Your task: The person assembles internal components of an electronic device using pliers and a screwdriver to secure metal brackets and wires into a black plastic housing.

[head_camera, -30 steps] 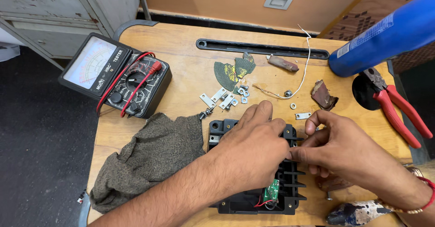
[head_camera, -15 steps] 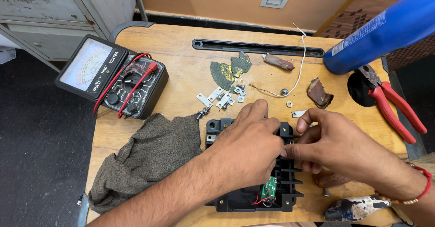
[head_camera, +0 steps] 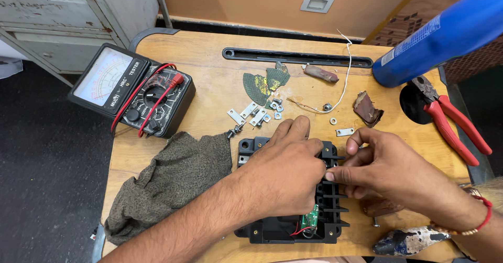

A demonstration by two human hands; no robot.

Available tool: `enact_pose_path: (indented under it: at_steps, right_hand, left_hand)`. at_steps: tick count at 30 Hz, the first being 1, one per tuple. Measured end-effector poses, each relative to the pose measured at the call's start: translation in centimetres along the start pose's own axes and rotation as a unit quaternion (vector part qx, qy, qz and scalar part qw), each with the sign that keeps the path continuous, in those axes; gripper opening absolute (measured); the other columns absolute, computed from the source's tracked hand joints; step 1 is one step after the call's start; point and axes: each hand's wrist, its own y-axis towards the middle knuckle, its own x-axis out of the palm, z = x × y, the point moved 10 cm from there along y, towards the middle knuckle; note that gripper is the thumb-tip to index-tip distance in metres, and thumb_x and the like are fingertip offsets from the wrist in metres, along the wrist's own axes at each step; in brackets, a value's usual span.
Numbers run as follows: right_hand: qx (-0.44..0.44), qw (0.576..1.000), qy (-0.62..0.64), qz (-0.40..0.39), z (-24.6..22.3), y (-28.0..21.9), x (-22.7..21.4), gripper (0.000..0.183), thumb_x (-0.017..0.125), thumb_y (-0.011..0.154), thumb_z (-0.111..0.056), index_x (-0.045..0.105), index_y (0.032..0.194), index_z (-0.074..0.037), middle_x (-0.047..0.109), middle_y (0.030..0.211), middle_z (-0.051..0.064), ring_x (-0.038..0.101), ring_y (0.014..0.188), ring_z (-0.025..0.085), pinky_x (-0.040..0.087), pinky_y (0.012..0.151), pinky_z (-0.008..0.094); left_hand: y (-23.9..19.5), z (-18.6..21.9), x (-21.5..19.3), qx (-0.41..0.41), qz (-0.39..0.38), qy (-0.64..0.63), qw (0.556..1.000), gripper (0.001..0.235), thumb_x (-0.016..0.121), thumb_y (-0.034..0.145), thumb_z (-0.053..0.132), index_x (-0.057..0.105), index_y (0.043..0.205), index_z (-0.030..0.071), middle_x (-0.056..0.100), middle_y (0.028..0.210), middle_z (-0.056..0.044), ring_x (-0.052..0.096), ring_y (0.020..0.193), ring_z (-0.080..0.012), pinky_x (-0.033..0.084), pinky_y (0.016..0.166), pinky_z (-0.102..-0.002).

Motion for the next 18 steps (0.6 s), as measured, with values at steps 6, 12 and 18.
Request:
enact_pose_path:
  at_steps: [6,12,18]
  right_hand:
    - [0.029,0.999,0.013,0.004,1.21,0.3,-0.13,0.047,0.091,0.079,-0.015,0.048,0.094,-0.002,0.071,0.07,0.015,0.065,0.058,0.019,0.046,0.045,0.035]
    - [-0.003,1.0,0.013,-0.008,0.84,0.45,0.09,0.046,0.09,0.083,-0.01,0.048,0.097,0.0,0.074,0.075,0.017,0.07,0.06,0.02,0.057,0.05,0.034]
    - [0.029,1.0,-0.002,0.003,1.07,0.1,-0.11,0.045,0.089,0.083,-0.01,0.047,0.098,-0.003,0.073,0.076,0.016,0.069,0.062,0.02,0.055,0.052,0.032]
  left_hand:
    - [-0.21,0.07,-0.37,-0.02,0.023,-0.013,0.999,0.019,0.073,0.067,0.012,0.075,0.071,-0.007,0.068,0.09,-0.019,0.05,0.111,-0.0388,0.041,0.103,-0.048]
    - [0.06,-0.39,0.16,-0.037,0.009,-0.025,0.999,0.02,0.074,0.068,0.012,0.074,0.071,-0.007,0.068,0.087,-0.017,0.049,0.111,-0.0379,0.042,0.1,-0.048]
    - [0.0,-0.72,0.22,-0.033,-0.004,-0.04,0.999,0.013,0.073,0.07,0.01,0.077,0.074,-0.002,0.068,0.088,-0.015,0.05,0.107,-0.038,0.045,0.095,-0.046]
